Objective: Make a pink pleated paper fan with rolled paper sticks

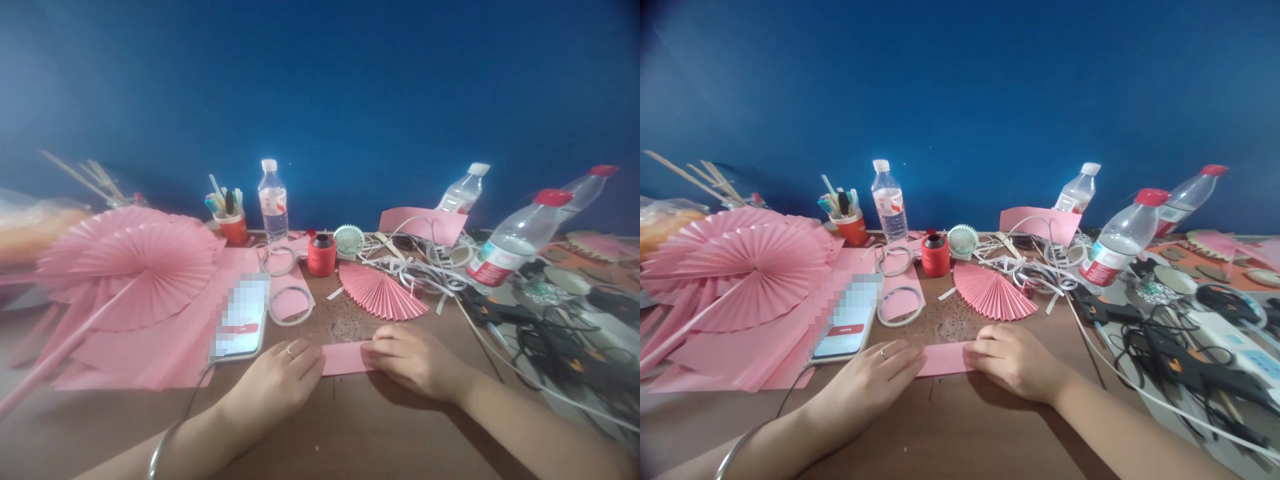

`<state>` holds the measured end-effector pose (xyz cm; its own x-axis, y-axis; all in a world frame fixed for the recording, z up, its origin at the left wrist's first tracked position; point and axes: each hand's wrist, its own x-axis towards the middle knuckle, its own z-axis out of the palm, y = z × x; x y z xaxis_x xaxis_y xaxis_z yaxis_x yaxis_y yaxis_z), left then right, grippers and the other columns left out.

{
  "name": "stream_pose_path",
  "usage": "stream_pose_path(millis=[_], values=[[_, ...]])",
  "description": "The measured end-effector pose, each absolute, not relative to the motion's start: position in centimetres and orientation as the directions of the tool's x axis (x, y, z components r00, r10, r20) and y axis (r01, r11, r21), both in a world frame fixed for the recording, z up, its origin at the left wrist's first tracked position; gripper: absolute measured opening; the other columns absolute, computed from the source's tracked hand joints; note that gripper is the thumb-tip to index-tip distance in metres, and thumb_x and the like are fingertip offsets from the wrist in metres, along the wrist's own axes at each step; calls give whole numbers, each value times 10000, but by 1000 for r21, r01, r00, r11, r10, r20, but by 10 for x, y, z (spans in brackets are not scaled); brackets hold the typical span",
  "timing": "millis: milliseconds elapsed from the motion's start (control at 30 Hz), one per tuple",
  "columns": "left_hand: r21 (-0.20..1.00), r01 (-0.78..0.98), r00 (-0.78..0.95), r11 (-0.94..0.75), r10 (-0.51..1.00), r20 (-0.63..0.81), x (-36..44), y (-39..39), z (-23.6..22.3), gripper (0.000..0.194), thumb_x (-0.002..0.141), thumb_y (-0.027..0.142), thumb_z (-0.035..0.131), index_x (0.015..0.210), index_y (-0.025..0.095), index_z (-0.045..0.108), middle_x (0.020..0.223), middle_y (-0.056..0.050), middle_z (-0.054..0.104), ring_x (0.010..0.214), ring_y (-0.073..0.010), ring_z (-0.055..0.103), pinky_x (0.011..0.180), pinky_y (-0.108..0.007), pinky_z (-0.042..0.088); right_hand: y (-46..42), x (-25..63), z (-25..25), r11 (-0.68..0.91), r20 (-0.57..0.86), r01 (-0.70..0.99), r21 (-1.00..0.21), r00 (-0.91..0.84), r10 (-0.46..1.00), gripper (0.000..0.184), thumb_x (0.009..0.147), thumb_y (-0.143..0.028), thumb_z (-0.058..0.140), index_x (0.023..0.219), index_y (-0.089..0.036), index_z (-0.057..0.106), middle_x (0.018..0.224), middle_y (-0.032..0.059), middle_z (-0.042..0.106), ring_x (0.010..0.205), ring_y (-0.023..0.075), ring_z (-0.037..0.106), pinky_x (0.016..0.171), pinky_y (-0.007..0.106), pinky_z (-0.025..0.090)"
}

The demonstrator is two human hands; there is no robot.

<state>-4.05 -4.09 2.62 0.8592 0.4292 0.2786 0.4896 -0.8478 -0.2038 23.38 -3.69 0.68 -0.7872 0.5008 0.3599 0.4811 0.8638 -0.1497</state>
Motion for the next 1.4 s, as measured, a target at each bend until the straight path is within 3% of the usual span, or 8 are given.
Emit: stream_pose_path(millis=[233, 400, 700, 967, 1100, 1200, 1300, 1400], values=[[-104, 510, 836, -854, 465, 291, -44, -38, 23, 215, 818, 142, 435, 980, 111, 573, 954, -80, 614, 866, -208, 573, 744, -345, 513, -34, 236, 6, 851, 331, 491, -184, -785, 524, 241, 829, -172, 503, 1053, -175, 590, 985, 63, 637, 916, 166, 520, 741, 304, 437], [-20, 496, 845, -868, 478, 240, -45, -38, 25, 244, 827, 100, 372, 943, 117, 585, 937, -63, 622, 857, -191, 577, 741, -332, 522, -35, 235, 11, 816, 316, 526, -240, -752, 578, 233, 839, -189, 502, 1056, -186, 588, 905, 64, 637, 829, 149, 547, 703, 288, 438], [21, 485, 852, -874, 477, 217, -46, -39, 20, 285, 806, 61, 341, 947, 101, 585, 932, -91, 618, 910, -192, 567, 773, -330, 519, -37, 236, 12, 862, 322, 469, -193, -799, 507, 227, 861, -132, 437, 1026, -175, 586, 968, 65, 627, 871, 144, 550, 733, 296, 426], [46, 489, 857, -871, 490, 159, -47, -40, 19, 292, 792, 54, 341, 949, 108, 581, 951, -100, 615, 939, -205, 562, 805, -352, 502, -37, 234, 19, 860, 214, 453, -234, -839, 501, 253, 851, -161, 404, 994, -210, 606, 943, 73, 638, 909, 185, 554, 768, 347, 445], [26, 508, 850, -861, 506, 144, -44, -42, 21, 302, 772, 55, 393, 1027, 106, 548, 1137, -122, 554, 1009, -223, 531, 834, -361, 484, -46, 221, 17, 819, 201, 531, -218, -797, 570, 234, 833, -174, 413, 900, -185, 637, 878, 96, 644, 858, 207, 569, 771, 379, 455], [48, 529, 844, -847, 531, 70, -42, -42, 25, 350, 756, 58, 421, 1087, 131, 511, 1212, -101, 511, 1030, -227, 515, 813, -359, 488, -51, 202, 14, 766, 180, 600, -232, -747, 640, 284, 844, -145, 383, 1031, -168, 595, 1012, 101, 623, 895, 198, 567, 783, 359, 460], [83, 548, 834, -832, 551, 14, -39, -41, 27, 294, 784, 98, 442, 1058, 175, 520, 1053, -61, 594, 965, -208, 541, 772, -348, 498, -50, 182, 10, 764, 174, 603, -230, -747, 642, 423, 857, -147, 371, 1280, -154, 393, 1261, 101, 491, 986, 189, 545, 781, 328, 472], [68, 558, 828, -827, 560, 7, -38, -41, 25, 225, 800, 120, 449, 998, 169, 546, 967, -52, 620, 910, -195, 564, 765, -337, 499, -49, 173, 8, 773, 160, 610, -173, -757, 634, 496, 845, -144, 394, 1332, -155, 306, 1316, 87, 439, 972, 191, 561, 734, 332, 490]])
